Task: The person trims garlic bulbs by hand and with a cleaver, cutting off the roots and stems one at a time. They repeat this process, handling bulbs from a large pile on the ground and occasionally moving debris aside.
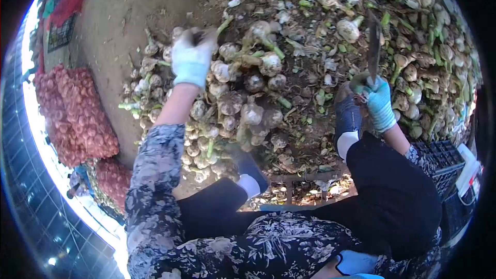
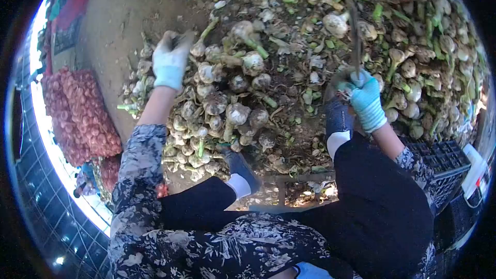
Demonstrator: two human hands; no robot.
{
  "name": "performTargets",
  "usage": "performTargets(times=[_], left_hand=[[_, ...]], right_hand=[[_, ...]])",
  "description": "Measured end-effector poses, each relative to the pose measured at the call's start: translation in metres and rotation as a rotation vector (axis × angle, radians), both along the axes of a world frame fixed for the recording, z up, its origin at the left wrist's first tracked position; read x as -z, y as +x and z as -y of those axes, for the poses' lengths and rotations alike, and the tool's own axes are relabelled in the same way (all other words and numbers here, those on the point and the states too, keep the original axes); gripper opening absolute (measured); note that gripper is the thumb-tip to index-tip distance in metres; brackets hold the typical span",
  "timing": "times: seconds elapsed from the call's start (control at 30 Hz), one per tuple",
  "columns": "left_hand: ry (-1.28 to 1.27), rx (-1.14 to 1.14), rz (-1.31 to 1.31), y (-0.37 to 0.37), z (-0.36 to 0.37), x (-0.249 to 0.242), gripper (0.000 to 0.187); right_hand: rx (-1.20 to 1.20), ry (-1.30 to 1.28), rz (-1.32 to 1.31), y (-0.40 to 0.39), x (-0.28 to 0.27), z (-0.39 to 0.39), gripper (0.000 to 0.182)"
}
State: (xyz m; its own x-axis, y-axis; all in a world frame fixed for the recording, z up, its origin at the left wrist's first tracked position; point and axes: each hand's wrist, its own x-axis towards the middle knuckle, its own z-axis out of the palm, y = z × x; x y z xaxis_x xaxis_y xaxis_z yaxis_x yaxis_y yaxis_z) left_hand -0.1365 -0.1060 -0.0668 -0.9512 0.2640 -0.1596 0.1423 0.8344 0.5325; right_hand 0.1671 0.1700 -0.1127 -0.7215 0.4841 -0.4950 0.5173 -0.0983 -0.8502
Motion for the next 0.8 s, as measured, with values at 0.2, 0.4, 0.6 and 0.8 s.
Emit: performTargets(times=[0.2, 0.4, 0.6, 0.8], left_hand=[[-0.911, 0.317, 0.37, 0.019, -0.107, 0.013, 0.08], [-0.787, 0.451, 0.052, 0.045, -0.151, 0.01, 0.07], [-0.541, 0.696, -0.058, 0.09, -0.204, 0.03, 0.05], [-0.113, 0.441, 0.343, 0.118, -0.219, 0.076, 0.059]], right_hand=[[-0.011, -0.059, 0.002, -0.01, -0.023, -0.002, 0.028], [0.012, 0.053, -0.064, -0.011, -0.016, -0.009, 0.028], [0.153, 0.027, -0.087, -0.026, -0.009, -0.024, 0.023], [0.094, 0.162, -0.071, -0.016, 0.007, -0.031, 0.03]])
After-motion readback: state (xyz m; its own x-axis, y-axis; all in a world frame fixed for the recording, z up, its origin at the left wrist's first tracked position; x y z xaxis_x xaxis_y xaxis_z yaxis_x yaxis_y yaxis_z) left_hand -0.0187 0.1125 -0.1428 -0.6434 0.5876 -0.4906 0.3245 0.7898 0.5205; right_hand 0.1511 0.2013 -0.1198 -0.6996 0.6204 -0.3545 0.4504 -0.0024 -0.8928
